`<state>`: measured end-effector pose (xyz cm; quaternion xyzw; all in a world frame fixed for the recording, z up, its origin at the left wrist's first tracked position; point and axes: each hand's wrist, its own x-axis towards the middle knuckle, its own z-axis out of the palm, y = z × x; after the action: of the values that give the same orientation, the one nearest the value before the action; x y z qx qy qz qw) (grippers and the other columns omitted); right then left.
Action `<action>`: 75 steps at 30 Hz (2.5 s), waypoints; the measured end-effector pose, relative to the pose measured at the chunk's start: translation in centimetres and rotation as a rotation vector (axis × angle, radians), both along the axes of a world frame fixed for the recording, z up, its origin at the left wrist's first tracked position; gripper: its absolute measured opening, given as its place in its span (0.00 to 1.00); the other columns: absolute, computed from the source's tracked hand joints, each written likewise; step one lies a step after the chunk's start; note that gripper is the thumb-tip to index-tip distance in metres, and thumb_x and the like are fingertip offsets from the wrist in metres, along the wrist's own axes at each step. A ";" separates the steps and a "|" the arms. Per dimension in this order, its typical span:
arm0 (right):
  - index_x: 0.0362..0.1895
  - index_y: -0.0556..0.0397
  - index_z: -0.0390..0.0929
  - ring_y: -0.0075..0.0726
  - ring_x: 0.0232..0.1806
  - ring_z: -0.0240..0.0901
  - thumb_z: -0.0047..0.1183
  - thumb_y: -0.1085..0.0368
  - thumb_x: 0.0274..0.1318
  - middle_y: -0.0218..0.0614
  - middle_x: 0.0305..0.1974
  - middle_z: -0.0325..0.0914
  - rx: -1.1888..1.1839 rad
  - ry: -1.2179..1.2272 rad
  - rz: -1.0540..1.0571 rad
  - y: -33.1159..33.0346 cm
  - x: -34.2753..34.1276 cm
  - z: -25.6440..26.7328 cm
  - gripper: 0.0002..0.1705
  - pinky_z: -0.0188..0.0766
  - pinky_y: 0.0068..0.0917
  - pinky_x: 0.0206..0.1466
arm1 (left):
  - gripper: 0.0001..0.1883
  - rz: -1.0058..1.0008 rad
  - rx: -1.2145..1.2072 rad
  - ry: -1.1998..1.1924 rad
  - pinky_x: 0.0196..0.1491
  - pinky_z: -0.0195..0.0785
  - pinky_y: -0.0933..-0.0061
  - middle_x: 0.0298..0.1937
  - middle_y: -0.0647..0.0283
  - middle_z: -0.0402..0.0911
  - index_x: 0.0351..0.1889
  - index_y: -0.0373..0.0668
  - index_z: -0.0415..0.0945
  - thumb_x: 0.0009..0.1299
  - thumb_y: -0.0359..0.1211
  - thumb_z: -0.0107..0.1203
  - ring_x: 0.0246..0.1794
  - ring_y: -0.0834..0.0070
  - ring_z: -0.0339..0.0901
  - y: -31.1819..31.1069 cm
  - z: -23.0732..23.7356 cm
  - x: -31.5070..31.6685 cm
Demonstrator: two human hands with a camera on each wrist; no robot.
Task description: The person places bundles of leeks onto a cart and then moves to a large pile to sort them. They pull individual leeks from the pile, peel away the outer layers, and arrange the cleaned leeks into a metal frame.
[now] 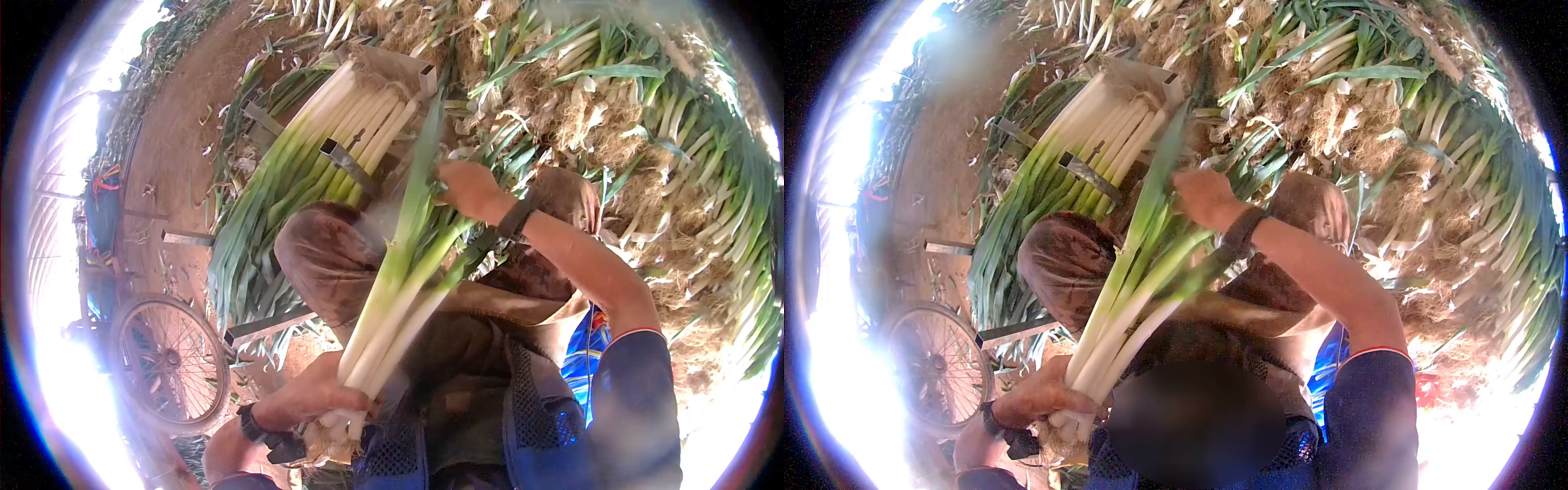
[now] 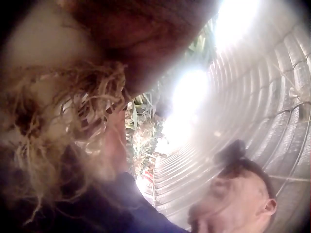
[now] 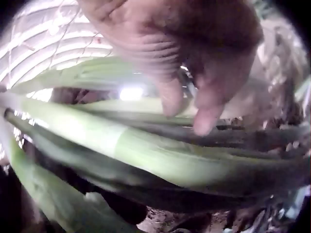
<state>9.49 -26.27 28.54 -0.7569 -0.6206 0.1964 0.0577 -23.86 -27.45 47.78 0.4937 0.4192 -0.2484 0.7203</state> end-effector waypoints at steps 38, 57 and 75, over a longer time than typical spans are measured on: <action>0.56 0.49 0.73 0.46 0.49 0.72 0.62 0.63 0.46 0.40 0.45 0.76 0.819 0.478 0.596 -5.3 -8.7 9.4 0.29 0.66 0.42 0.53 | 0.25 0.184 0.876 -0.737 0.52 0.73 0.72 0.53 0.61 0.80 0.61 0.37 0.73 0.79 0.49 0.48 0.52 0.73 0.78 1.8 -8.5 1.4; 0.54 0.60 0.76 0.25 0.42 0.74 0.67 0.60 0.55 0.32 0.42 0.78 0.813 1.117 -0.191 -5.2 3.1 21.6 0.26 0.71 0.25 0.47 | 0.11 -0.168 1.900 -0.710 0.27 0.71 0.62 0.36 0.54 0.80 0.43 0.38 0.71 0.67 0.29 0.60 0.24 0.65 0.80 1.9 -3.8 19.9; 0.66 0.65 0.66 0.46 0.49 0.81 0.60 0.63 0.55 0.48 0.49 0.81 0.586 1.517 -0.041 -6.4 5.0 19.3 0.35 0.77 0.40 0.57 | 0.29 -0.032 0.577 -0.936 0.40 0.75 0.66 0.49 0.57 0.82 0.62 0.38 0.71 0.73 0.51 0.56 0.35 0.72 0.80 5.9 -6.0 23.4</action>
<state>14.49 -32.63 47.87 -0.3832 -0.4250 0.4844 0.6617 -0.46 -21.56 41.76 0.7351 0.0977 0.1118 0.6615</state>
